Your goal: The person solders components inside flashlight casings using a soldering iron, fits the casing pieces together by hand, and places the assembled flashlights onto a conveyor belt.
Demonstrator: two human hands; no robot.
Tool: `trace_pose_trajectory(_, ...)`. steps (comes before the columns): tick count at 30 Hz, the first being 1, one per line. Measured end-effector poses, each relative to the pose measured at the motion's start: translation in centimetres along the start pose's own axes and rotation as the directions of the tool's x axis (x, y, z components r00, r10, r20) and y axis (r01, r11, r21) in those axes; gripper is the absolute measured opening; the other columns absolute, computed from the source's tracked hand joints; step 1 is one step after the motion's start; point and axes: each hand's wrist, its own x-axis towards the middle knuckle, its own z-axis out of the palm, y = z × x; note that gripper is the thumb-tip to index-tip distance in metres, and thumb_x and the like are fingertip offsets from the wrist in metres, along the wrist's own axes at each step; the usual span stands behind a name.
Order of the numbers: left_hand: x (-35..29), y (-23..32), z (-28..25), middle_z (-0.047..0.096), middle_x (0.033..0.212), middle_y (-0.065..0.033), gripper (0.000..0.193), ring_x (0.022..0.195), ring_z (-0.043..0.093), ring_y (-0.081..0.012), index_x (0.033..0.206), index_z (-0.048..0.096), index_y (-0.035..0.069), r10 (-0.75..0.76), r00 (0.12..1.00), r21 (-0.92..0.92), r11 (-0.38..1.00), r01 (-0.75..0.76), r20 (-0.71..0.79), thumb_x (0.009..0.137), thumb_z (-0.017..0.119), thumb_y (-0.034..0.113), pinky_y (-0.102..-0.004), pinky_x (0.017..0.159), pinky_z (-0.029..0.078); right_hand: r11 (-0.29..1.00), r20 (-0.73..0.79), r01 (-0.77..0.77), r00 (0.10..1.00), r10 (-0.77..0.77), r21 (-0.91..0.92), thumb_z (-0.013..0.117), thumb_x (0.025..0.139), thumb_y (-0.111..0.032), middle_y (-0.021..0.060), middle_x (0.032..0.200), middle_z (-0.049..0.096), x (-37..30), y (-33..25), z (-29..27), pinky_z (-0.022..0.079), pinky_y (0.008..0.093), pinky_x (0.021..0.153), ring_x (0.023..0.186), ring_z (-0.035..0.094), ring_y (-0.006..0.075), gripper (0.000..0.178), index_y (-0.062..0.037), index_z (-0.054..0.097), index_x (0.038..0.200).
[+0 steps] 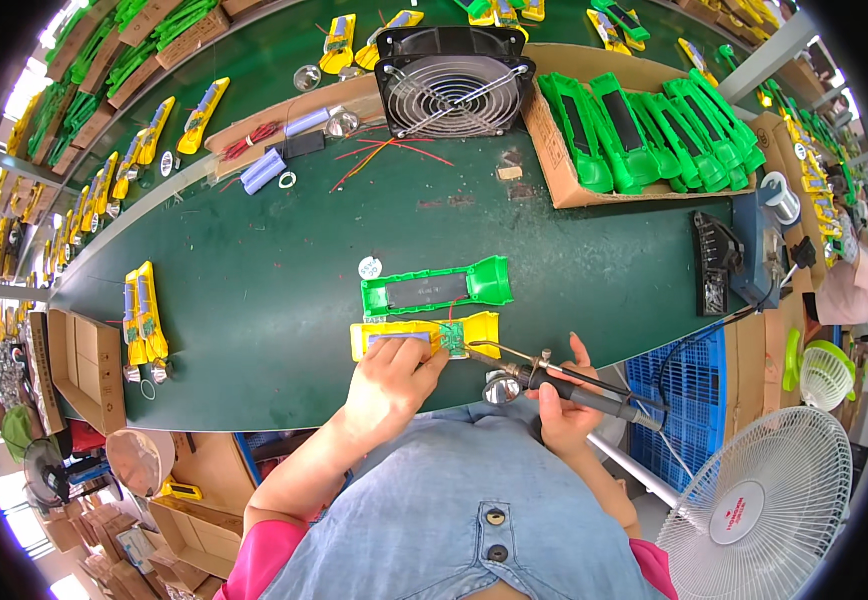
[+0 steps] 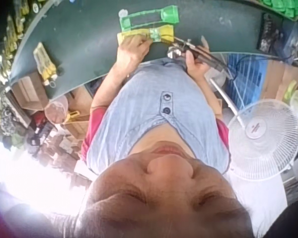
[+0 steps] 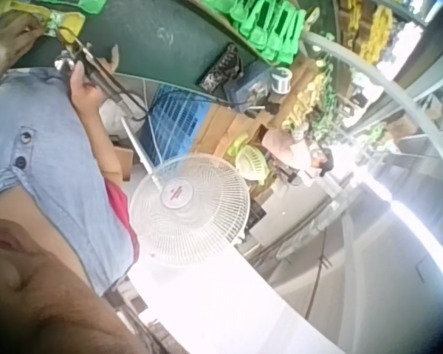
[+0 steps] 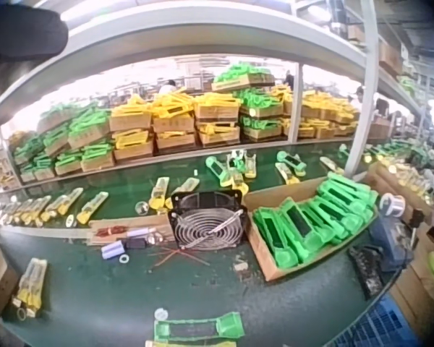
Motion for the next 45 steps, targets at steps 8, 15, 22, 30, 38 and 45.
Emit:
trace_pose_trajectory(8, 0.0, -0.1, -0.2, 0.048, 0.073, -0.0039, 0.028, 0.065, 0.052, -0.0188, 0.088, 0.065, 0.005, 0.025, 0.999, 0.010, 1.000, -0.025, 0.044, 0.061, 0.062, 0.006, -0.0314, 0.056, 0.044, 0.998, -0.019, -0.062, 0.998, 0.063, 0.012, 0.064, 0.073, -0.005, 0.0023, 0.058, 0.060, -0.2, 0.3, 0.2, 0.020, 0.0480, 0.105, 0.061, 0.058, 0.0091, 0.021, -0.0047, 0.058, 0.093)
trace_pose_trajectory(15, 0.0, -0.1, -0.2, 0.048, 0.072, -0.0040, 0.028, 0.066, 0.053, -0.0188, 0.088, 0.065, 0.005, 0.023, 0.999, 0.012, 1.000, -0.023, 0.049, 0.060, 0.063, 0.006, -0.0314, 0.057, 0.045, 0.988, -0.032, -0.142, 0.989, 0.144, 0.061, 0.064, 0.074, -0.004, 0.0026, 0.060, 0.061, -0.7, 0.5, 0.5, 0.021, 0.0483, 0.104, 0.062, 0.059, 0.0098, 0.020, -0.0048, 0.058, 0.093)
trace_pose_trajectory(22, 0.1, -0.1, -0.3, 0.048, 0.070, -0.0032, 0.028, 0.063, 0.053, -0.0183, 0.085, 0.065, 0.007, 0.001, 1.000, 0.004, 1.000, -0.001, 0.027, 0.057, 0.064, 0.005, -0.0314, 0.056, 0.045, 0.999, -0.001, -0.051, 0.999, 0.051, 0.020, 0.064, 0.073, -0.004, 0.0028, 0.062, 0.062, -0.2, 0.6, 0.6, 0.022, 0.0487, 0.104, 0.062, 0.059, 0.0102, 0.020, -0.0046, 0.058, 0.093)
trace_pose_trajectory(30, 0.1, 0.0, -0.4, 0.048, 0.071, -0.0029, 0.027, 0.064, 0.053, -0.0181, 0.084, 0.065, 0.009, -0.009, 1.000, 0.002, 1.000, 0.009, 0.029, 0.057, 0.065, 0.005, -0.0310, 0.056, 0.045, 0.986, -0.091, -0.117, 0.988, 0.128, 0.117, 0.063, 0.075, -0.002, 0.0086, 0.078, 0.062, -1.0, 0.5, 0.5, 0.032, 0.0470, 0.100, 0.071, 0.063, 0.0138, 0.021, -0.0001, 0.059, 0.095)
trace_pose_trajectory(38, 0.1, 0.0, -0.3, 0.050, 0.073, -0.0029, 0.026, 0.065, 0.054, -0.0185, 0.085, 0.065, 0.008, -0.015, 0.999, 0.005, 1.000, 0.014, 0.042, 0.060, 0.066, 0.005, -0.0317, 0.059, 0.046, 0.957, -0.107, -0.083, 0.987, 0.116, 0.278, 0.058, 0.078, 0.003, 0.0208, 0.112, 0.045, -0.1, 0.6, -0.3, 0.057, 0.0264, 0.067, 0.081, 0.064, 0.0221, 0.023, 0.0064, 0.054, 0.100)
trace_pose_trajectory(45, 2.0, -3.2, -1.1, 0.054, 0.088, -0.0105, 0.032, 0.078, 0.056, -0.0280, 0.098, 0.064, 0.007, -0.414, 0.891, -0.081, 0.910, 0.406, -0.188, 0.066, 0.066, 0.003, -0.0358, 0.071, 0.047, 0.970, -0.231, -0.047, 0.967, 0.104, 0.240, 0.057, 0.079, 0.001, 0.0173, 0.098, 0.058, 0.3, 0.2, -1.6, 0.048, 0.0420, 0.089, 0.074, 0.065, 0.0208, 0.023, 0.0052, 0.052, 0.101)
